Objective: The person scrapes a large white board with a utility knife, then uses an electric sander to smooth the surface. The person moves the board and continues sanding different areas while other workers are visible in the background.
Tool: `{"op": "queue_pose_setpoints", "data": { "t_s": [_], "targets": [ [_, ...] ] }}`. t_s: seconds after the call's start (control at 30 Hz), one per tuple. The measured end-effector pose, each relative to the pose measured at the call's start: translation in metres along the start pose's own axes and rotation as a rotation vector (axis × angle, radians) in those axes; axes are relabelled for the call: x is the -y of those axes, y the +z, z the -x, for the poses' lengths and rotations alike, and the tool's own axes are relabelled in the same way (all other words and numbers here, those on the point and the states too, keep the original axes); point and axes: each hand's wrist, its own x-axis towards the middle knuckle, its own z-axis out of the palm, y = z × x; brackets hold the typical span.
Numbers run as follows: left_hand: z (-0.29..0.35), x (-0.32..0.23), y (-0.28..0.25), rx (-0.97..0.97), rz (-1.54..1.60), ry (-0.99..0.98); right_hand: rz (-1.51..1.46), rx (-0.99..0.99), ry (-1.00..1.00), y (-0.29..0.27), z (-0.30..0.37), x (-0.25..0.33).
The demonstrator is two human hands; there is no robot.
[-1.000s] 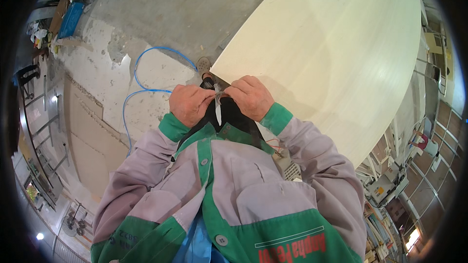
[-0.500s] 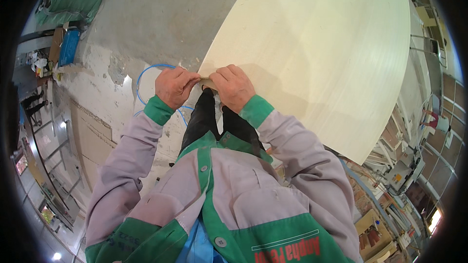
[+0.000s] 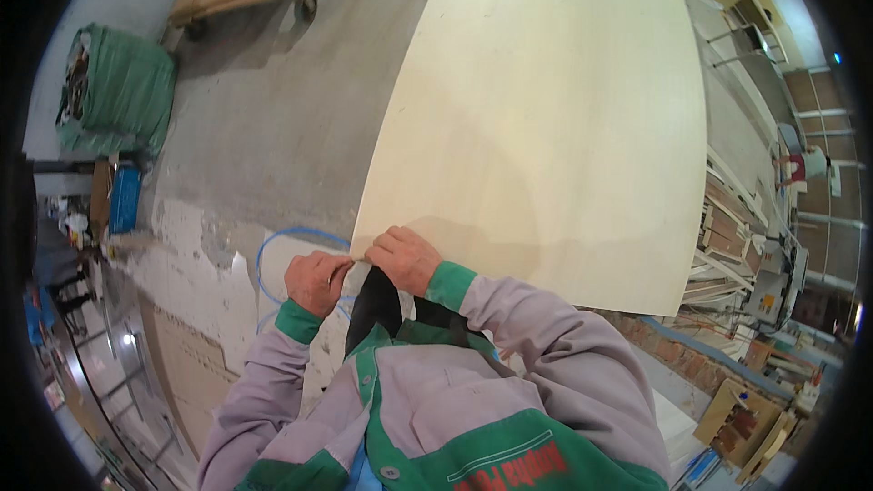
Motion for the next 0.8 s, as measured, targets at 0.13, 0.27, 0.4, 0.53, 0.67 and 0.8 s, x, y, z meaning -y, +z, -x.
{"op": "queue_pose_setpoints", "data": {
  "t_s": [0.13, 0.27, 0.4, 0.53, 0.67, 0.8],
  "targets": [
    [-0.118, 0.032, 0.029, -0.065, -0.121, 0.083, 0.186, -0.149, 0.061, -0.027, -0.059, -0.074],
    [-0.232, 0.054, 0.057, -0.170, -0.041, 0.097, 0.276, -0.348, 0.291, -0.055, -0.110, -0.138],
    [-0.211, 0.052, 0.041, -0.048, -0.040, 0.157, 0.262, -0.257, 0.233, -0.043, -0.087, -0.115],
    [-0.089, 0.027, 0.009, 0.093, -0.023, 0.179, 0.107, -0.176, 0.140, -0.006, -0.019, -0.031],
    [-0.092, 0.037, 0.007, 0.114, 0.022, 0.225, 0.116, -0.155, 0.156, -0.010, -0.027, -0.030],
    [-0.261, 0.076, 0.040, 0.055, -0.023, 0.272, 0.341, -0.164, 0.399, -0.056, -0.113, -0.137]
  ]
}}
